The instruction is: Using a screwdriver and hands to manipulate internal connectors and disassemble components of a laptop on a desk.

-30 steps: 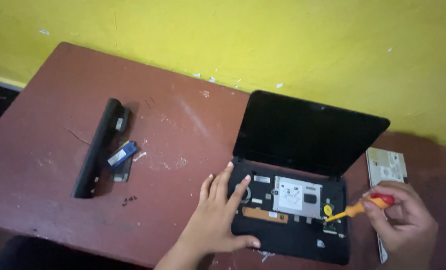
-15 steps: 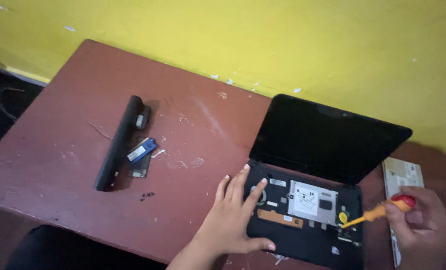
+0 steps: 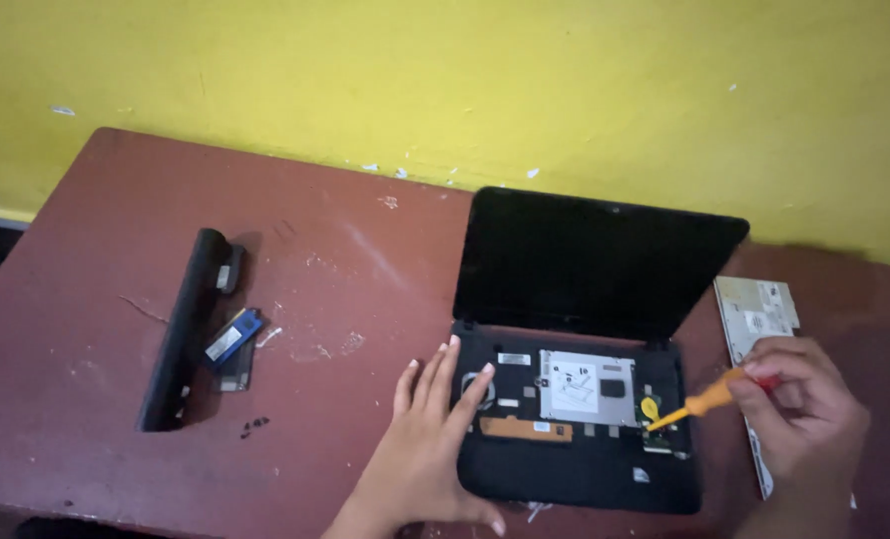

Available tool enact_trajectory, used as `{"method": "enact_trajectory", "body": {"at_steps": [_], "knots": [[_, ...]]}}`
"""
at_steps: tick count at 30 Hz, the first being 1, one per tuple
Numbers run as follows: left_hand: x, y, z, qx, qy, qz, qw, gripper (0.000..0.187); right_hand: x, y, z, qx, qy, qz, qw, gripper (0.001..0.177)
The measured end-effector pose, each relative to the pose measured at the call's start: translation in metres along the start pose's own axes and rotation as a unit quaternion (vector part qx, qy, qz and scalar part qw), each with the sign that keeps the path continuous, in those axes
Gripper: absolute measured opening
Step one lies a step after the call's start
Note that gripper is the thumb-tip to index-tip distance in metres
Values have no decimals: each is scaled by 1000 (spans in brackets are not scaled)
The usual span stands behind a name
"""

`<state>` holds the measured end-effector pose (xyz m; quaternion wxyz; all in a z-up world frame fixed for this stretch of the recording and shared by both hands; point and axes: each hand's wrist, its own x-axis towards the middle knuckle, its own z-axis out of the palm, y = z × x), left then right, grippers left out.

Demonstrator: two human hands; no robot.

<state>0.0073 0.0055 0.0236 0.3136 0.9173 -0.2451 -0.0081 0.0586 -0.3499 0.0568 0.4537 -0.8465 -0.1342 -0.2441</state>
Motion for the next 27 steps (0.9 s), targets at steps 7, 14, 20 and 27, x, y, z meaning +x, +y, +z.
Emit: {"method": "enact_trajectory", "body": {"at_steps": [7,14,20,27], "knots": [[-2,-1,6,31,13,0,999,145,1,-20,8,37,6,81,996,29],[-1,-6,15,57,27,0,998,148,4,-5,2,56,-15,-30,998,28],[-1,-6,18,81,21,-16,996,146,8,-29,4,50,-43,-29,997,20],[-1,-6,21,90,34,-15,995,147,10,-36,3,22,-65,-35,997,15]]}}
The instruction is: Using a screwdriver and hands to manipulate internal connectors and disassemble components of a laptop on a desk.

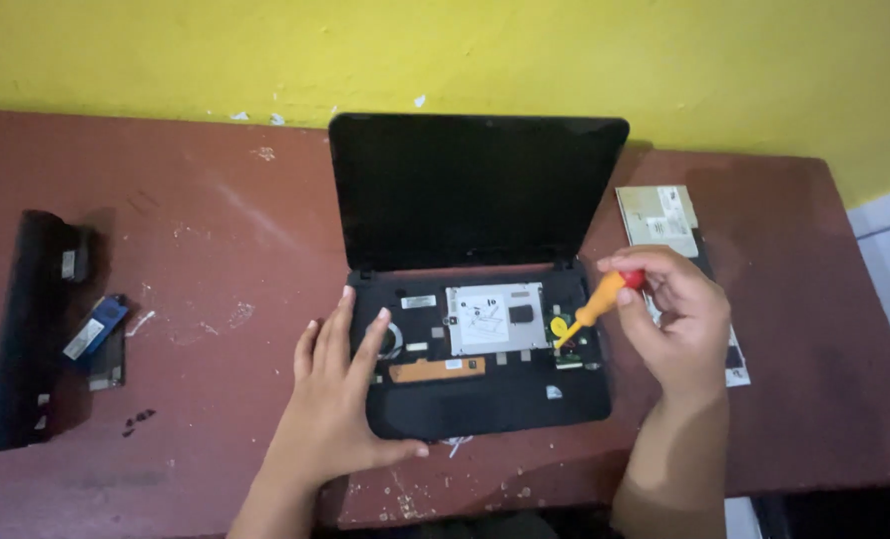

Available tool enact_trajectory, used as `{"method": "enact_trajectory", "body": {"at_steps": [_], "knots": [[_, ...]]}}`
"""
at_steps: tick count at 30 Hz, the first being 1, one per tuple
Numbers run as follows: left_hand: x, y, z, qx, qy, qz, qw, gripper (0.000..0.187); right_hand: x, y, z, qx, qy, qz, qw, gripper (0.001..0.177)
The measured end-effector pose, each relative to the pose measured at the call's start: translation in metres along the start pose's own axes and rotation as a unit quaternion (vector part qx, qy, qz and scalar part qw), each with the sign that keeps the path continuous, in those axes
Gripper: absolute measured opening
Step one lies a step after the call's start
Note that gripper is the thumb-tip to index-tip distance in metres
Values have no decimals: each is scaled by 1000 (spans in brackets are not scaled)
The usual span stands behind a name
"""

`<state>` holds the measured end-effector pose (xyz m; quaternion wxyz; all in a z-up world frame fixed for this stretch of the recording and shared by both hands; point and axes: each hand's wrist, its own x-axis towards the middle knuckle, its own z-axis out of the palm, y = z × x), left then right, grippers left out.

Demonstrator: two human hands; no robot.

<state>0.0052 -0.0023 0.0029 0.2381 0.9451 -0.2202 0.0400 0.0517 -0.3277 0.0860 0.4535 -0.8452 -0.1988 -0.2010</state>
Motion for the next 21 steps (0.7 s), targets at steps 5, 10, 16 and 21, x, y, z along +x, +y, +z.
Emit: {"method": "enact_trajectory", "body": {"at_steps": [5,10,16,21], "knots": [[0,-1,0,-10,19,19,1000,141,-2,-7,1,41,-4,-11,999,8],[-2,3,1,-6,35,14,999,141,-17,-27,-7,11,-7,-7,1000,17],[-4,3,1,-14,40,23,999,138,-39,-10,-7,-11,35,-27,999,17],[-5,4,2,-10,43,23,999,135,-38,-24,-10,64,14,62,996,24]]}}
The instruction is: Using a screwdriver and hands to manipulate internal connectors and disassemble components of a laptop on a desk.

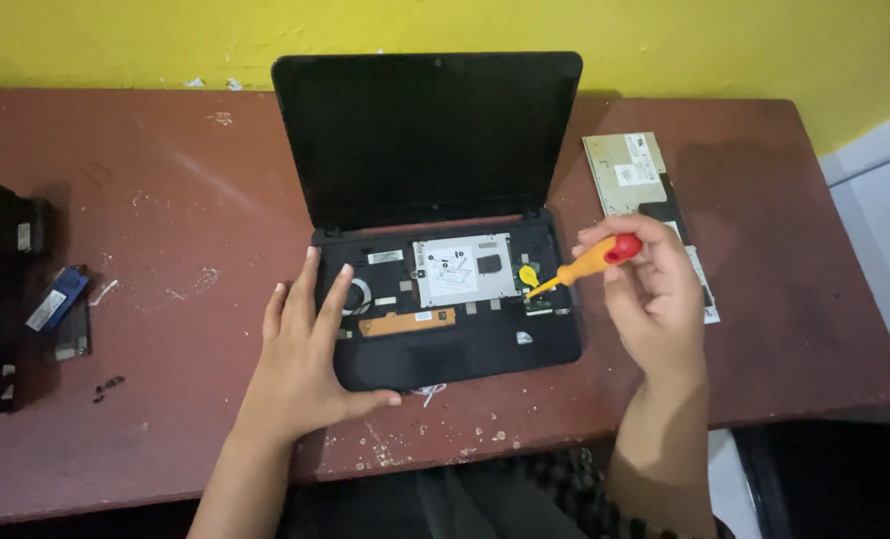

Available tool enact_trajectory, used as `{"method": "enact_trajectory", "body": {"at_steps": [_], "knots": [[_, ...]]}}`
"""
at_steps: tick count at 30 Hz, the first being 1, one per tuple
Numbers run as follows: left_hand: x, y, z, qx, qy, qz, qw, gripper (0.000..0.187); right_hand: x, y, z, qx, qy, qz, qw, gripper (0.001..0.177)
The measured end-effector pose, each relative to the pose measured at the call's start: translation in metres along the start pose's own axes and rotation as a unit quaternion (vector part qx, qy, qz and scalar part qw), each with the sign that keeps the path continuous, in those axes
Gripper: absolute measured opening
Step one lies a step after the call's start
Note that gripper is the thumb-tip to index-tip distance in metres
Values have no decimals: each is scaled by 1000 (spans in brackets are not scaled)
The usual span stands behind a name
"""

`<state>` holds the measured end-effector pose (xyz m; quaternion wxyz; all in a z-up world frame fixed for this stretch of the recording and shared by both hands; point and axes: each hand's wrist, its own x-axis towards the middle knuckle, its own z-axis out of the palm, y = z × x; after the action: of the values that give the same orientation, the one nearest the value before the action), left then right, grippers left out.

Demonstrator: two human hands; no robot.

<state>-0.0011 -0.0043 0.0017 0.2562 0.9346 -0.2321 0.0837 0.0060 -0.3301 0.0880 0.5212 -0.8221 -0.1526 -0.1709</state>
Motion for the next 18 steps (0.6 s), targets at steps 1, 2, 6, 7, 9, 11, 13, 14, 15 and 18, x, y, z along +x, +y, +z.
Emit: {"method": "enact_trajectory", "body": {"at_steps": [1,2,6,7,9,11,13,14,15,18], "knots": [[0,0,0,0,0,0,1000,135,-1,4,0,1,0,0,1000,24],[0,1,0,-1,-1,1,1000,135,-3,7,0,15,-3,-20,1000,19],[-2,4,-2,-10,7,5,1000,128,-7,16,-1,36,19,-41,998,16],[-2,3,-2,-8,6,5,1000,128,-9,18,-4,38,20,-40,998,16],[-1,2,-2,-57,45,10,997,112,-11,22,-9,119,65,-79,988,19],[6,13,-4,-51,63,12,997,102,-11,21,-9,115,104,-79,985,17],[17,28,-5,-46,81,13,996,92,-12,24,-7,112,141,-80,980,16],[25,37,-4,-70,81,33,994,80,-12,26,-5,165,141,-80,973,17],[32,47,-3,-94,81,51,991,69,-13,29,-4,217,140,-80,963,18],[47,78,1,-214,11,28,976,58,-17,25,6,286,133,-79,946,16]]}}
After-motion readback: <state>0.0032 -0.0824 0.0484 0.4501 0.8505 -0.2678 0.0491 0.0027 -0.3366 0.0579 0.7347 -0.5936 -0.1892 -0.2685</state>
